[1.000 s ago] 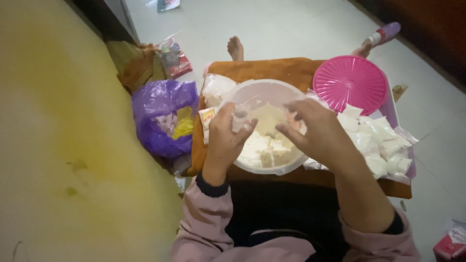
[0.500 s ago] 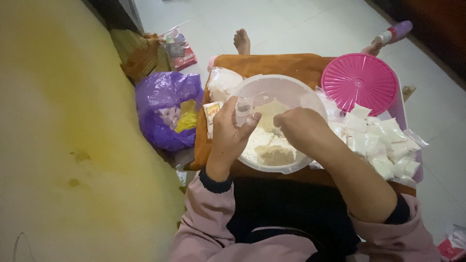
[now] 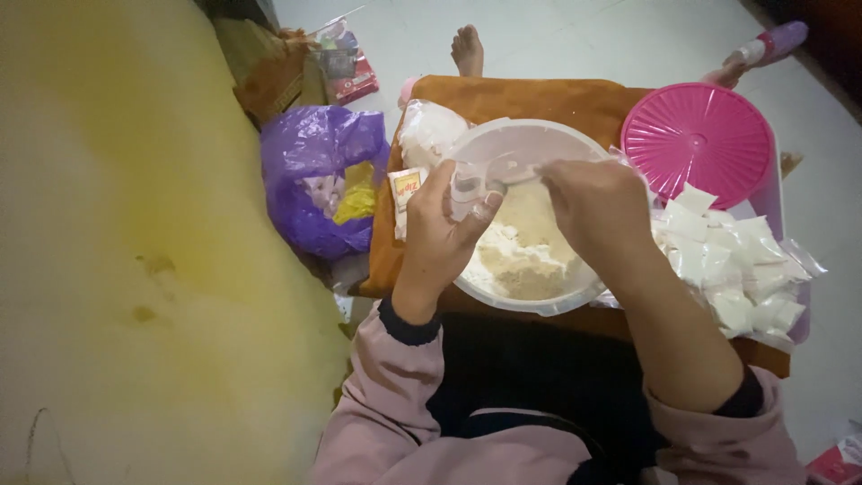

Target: Scooping white powder from a bowl into small plastic bags using a spoon at a natural pace.

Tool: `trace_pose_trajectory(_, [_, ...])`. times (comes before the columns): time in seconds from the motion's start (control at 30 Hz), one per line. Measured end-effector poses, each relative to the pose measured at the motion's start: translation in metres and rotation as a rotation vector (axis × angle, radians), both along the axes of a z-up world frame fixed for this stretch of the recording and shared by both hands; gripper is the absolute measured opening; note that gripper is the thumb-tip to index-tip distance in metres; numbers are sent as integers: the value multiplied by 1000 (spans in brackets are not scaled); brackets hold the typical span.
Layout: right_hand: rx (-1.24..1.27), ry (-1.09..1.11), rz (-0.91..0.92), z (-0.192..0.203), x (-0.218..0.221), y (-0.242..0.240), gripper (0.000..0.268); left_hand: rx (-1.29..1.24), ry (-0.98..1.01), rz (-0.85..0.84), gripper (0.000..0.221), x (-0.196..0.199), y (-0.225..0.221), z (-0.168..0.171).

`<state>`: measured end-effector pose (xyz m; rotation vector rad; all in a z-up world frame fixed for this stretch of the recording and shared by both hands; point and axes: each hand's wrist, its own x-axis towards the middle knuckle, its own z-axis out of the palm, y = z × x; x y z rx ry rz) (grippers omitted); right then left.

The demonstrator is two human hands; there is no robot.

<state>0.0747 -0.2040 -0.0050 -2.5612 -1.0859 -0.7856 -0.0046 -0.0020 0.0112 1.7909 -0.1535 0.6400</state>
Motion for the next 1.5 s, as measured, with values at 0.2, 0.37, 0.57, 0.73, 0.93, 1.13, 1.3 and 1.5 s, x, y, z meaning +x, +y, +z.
trace_pose_trajectory(0.2, [-25,280,-100,4,-5,2,16,-27,29,-12,46,3,1,-6])
trace_pose_trajectory(0.37, [-112,421,-147,5,-1,5,19,-12,24,-14,45,3,0,-8])
trace_pose_trajectory(0.57, [-133,523,-152,9,0,8,20,-24,45,-22,44,4,2,-7])
trace_pose_trajectory(0.73, [-122,587,-177,16,-1,10,20,0,45,-25,43,4,3,-11])
trace_pose_trajectory(0.93, [-28,551,-132,13,-3,4,21,-7,28,-20,44,4,2,-7])
trace_pose_trajectory(1.13, [268,447,-104,17,-8,-5,19,-12,46,-32,44,5,3,-7])
trace_pose_trajectory(1.3, [559,360,12,24,-6,-23,21,109,43,-34,35,0,-2,10])
trace_pose_trajectory(1.5, [503,89,8,31,2,-74,7,357,82,-74,34,4,-4,13])
